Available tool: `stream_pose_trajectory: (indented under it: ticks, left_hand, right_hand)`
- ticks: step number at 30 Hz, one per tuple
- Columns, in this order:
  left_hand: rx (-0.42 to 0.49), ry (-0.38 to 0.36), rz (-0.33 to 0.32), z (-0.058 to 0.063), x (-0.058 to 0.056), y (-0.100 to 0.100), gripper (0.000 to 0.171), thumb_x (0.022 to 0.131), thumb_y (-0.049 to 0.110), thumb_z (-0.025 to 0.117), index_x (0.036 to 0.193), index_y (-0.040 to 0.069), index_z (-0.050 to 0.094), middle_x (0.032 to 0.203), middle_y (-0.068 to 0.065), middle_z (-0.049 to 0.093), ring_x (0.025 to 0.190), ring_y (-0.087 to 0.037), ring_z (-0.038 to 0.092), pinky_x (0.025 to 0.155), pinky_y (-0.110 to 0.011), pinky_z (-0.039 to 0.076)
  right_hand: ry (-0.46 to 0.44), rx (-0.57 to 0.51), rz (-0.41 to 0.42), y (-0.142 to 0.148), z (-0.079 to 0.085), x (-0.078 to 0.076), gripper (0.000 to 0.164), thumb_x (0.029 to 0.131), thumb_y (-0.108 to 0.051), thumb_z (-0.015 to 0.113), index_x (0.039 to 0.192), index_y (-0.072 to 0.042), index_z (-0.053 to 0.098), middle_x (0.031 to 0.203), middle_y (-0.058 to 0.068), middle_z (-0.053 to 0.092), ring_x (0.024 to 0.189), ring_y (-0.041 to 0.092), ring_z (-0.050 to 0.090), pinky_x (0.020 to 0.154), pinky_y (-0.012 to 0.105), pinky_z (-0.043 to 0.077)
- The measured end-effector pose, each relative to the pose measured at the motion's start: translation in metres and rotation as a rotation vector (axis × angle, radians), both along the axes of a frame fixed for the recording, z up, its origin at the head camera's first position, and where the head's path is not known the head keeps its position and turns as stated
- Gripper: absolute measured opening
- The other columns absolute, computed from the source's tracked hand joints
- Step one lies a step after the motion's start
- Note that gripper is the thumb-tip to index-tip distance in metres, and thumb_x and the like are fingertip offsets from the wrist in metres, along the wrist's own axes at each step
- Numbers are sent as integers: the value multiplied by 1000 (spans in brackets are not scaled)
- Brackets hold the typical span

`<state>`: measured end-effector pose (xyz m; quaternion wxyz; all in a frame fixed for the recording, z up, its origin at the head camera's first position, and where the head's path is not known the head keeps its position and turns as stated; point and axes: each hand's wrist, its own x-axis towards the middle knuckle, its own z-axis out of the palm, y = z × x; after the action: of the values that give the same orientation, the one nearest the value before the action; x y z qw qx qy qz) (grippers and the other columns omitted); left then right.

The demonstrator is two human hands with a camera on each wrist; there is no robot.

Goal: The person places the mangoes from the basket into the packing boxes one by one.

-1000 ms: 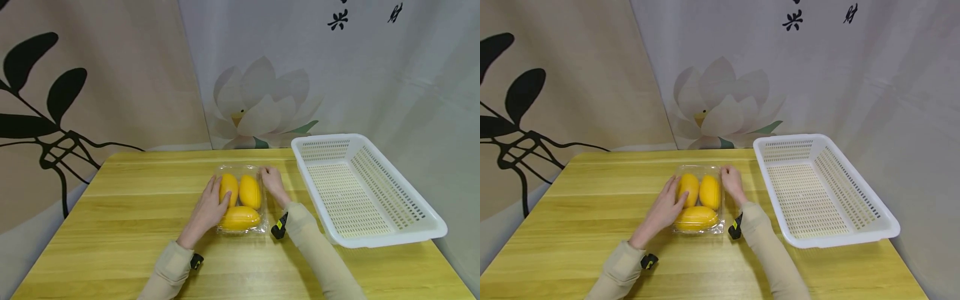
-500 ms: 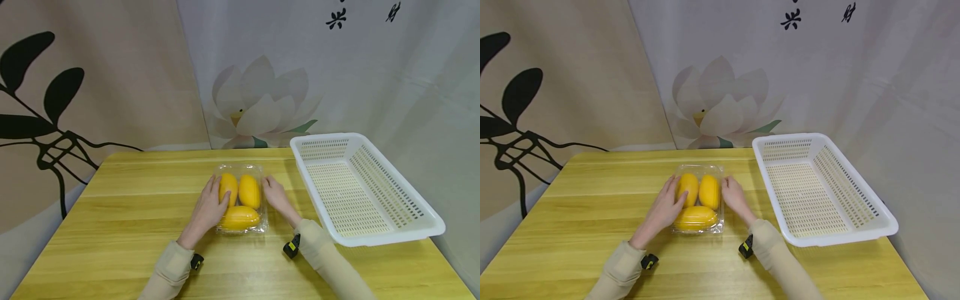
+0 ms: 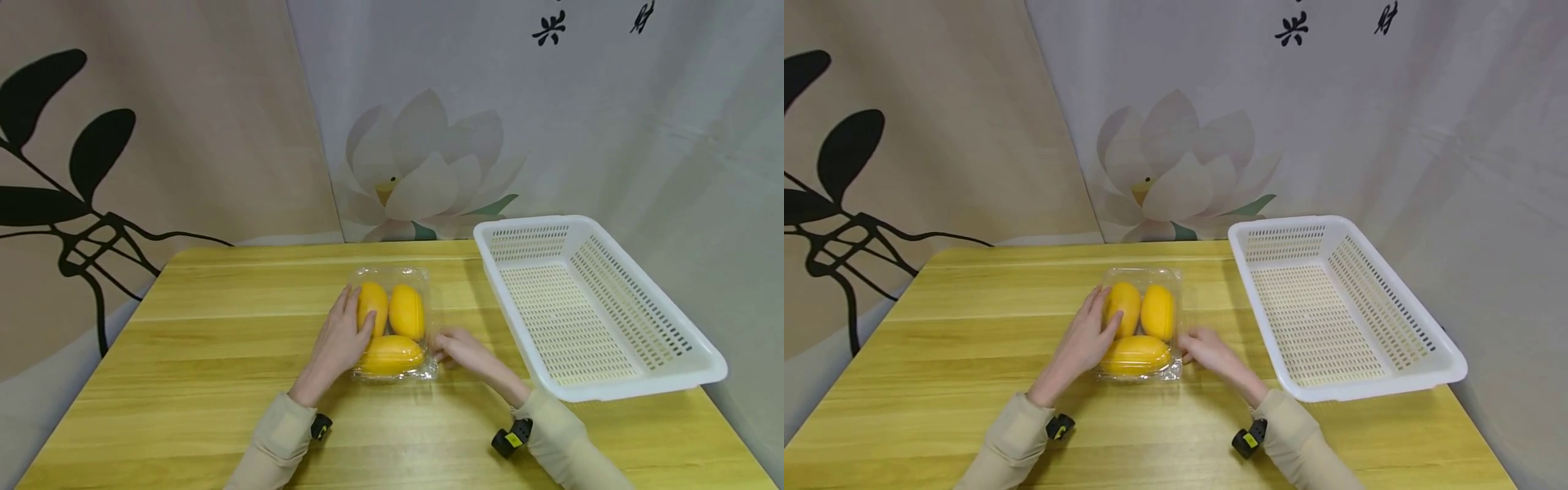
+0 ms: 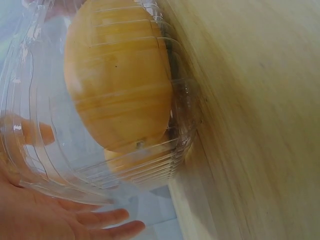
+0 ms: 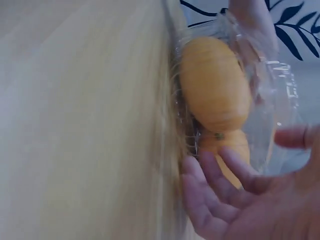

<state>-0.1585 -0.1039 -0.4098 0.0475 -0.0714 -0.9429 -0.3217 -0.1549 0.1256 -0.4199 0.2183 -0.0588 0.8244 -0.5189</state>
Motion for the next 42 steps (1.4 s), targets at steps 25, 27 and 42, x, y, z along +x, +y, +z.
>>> stream_pose_trajectory:
  ticks: [25, 27, 42]
  left_hand:
    - [16, -13, -41, -8, -10, -11, 61, 99, 35, 42, 148, 2, 27, 157, -24, 17, 139, -45, 29, 112, -58, 30]
    - [12, -21, -43, -8, -10, -12, 62, 99, 36, 42, 149, 3, 26, 157, -23, 17, 140, -45, 28, 113, -58, 30]
    - [16, 13, -39, -10, -11, -12, 60, 98, 35, 44, 148, 5, 30, 154, -25, 24, 137, -46, 33, 110, -59, 33]
  right_hand:
    - [-59, -42, 307, 6, 1, 5, 25, 87, -14, 60, 92, 10, 65, 91, 27, 68, 73, 16, 63, 77, 35, 56]
    - [-73, -63, 312, 7, -1, 5, 25, 88, -14, 60, 94, 10, 66, 92, 26, 68, 73, 16, 64, 76, 33, 57]
    - [-73, -97, 354, 6, -6, 4, 28, 88, -16, 62, 91, 11, 66, 76, 6, 66, 69, 11, 55, 72, 28, 52]
